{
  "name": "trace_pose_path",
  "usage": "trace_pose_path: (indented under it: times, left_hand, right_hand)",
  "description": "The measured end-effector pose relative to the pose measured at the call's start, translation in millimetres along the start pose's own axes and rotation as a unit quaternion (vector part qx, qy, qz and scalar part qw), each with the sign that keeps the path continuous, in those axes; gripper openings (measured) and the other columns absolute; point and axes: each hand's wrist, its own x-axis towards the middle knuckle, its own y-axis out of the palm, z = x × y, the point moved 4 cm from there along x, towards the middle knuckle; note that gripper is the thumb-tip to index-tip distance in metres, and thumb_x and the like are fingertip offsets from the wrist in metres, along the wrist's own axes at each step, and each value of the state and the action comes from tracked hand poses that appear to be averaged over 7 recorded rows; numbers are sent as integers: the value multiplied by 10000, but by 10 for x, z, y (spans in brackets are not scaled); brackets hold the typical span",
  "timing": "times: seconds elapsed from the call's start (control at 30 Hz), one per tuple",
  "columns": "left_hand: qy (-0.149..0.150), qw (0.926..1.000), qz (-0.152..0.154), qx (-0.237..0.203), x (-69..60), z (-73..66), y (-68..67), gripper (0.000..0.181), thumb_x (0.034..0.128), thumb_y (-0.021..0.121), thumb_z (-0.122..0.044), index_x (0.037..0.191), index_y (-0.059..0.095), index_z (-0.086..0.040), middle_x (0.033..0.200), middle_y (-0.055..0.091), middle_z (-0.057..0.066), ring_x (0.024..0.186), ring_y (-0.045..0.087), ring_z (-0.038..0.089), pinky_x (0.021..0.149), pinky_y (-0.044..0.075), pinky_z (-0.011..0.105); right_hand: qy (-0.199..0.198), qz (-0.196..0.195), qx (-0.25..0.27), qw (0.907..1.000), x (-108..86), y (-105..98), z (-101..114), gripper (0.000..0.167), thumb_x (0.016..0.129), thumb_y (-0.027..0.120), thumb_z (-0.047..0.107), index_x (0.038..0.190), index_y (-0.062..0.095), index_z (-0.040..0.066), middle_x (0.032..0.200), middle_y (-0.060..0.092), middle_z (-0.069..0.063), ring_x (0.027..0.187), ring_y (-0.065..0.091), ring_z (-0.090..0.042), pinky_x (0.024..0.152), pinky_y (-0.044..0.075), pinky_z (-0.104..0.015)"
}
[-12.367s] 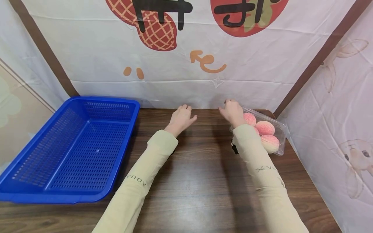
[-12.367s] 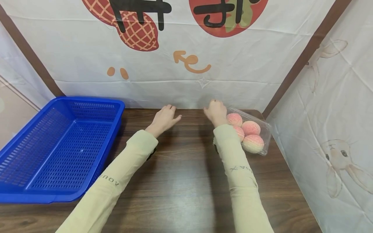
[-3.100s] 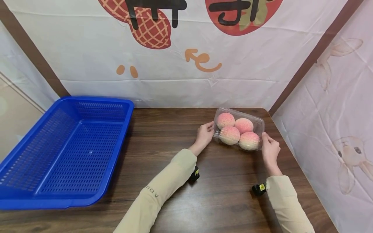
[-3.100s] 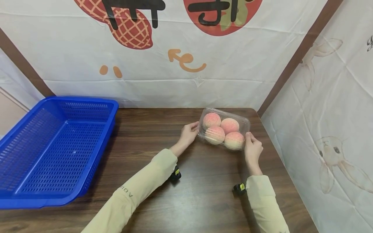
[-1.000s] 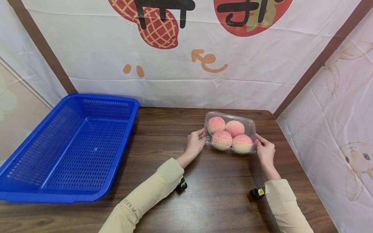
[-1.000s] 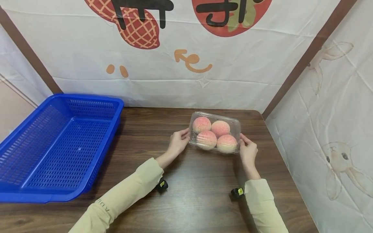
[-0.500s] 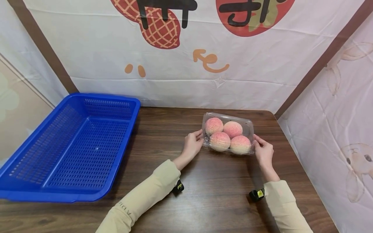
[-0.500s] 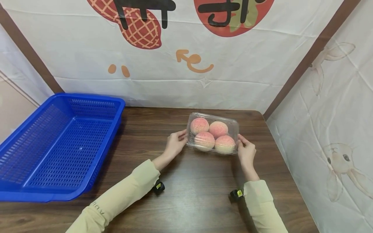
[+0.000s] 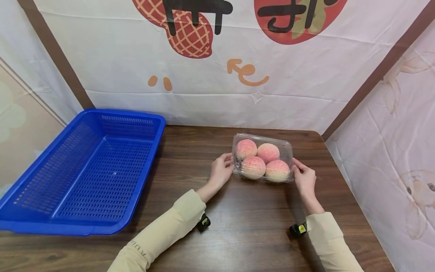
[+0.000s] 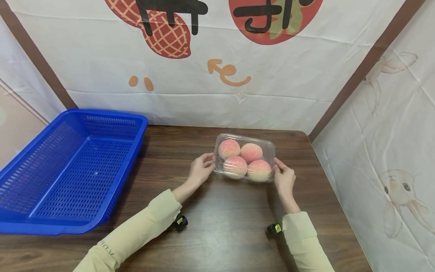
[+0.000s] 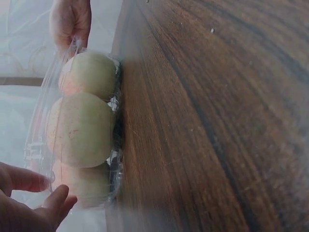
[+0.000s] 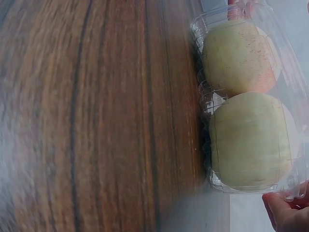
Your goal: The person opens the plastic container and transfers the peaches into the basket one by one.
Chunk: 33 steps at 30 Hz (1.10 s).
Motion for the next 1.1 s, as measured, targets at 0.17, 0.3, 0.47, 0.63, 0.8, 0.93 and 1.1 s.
trace_pose_path:
  times: [0.17,0.3,0.47,0.63,0.8,0.93,1.1]
  left_hand:
    - [-52,10000,-37,21,-42,7,-51,369,792,531,96,1162,528,98,1132,580,227,1044,581,312,867,473,343]
    - [-60,9999,-43,78,-59,30,-94,377,787,534,90,1164,526,91,1132,581,219,1045,581,307,868,472,332]
    - [-52,10000,-42,20,-86,40,-156,380,783,535,97,1163,522,104,1133,575,237,1039,583,318,862,476,324]
    - [-130,9999,-48,18,-124,30,-213,382,795,543,91,1175,518,102,1149,564,242,1052,576,320,872,468,322]
    - [-130,9999,-81,-2,-156,28,-257,380,798,539,85,1176,513,106,1153,558,250,1061,569,326,877,464,325]
    - [-116,9999,-111,-49,-174,33,-291,380,797,532,93,1175,507,113,1160,551,259,1065,565,332,878,462,325]
    - [-151,9998,-125,8,-199,61,-334,383,805,527,93,1187,499,104,1177,540,254,1080,557,324,879,461,319]
  right_hand:
    - [-38,45,3,10000,-28,31,24,277,885,530,101,1133,649,61,1071,641,-134,729,495,-67,511,358,-105]
    - [-54,140,23,9999,-42,62,45,278,890,535,108,1141,644,61,1104,625,-132,752,499,-58,526,364,-95]
    - [-149,154,20,9998,-60,99,62,270,882,549,103,1129,653,67,1102,628,-121,747,500,-48,528,364,-90]
    - [-325,47,50,9994,-73,137,80,261,861,561,74,1099,668,62,1068,643,-122,741,499,-68,534,352,-90]
    - [-396,69,137,9991,-90,170,111,255,857,565,56,1090,670,49,1076,639,-120,702,483,-7,528,351,-81]
    - [-402,159,237,9988,-115,192,146,256,859,560,44,1092,666,34,1084,634,-129,639,461,46,494,353,-81]
    - [-423,268,298,9983,-140,232,176,257,863,556,37,1098,659,23,1088,628,-145,638,465,48,489,357,-86]
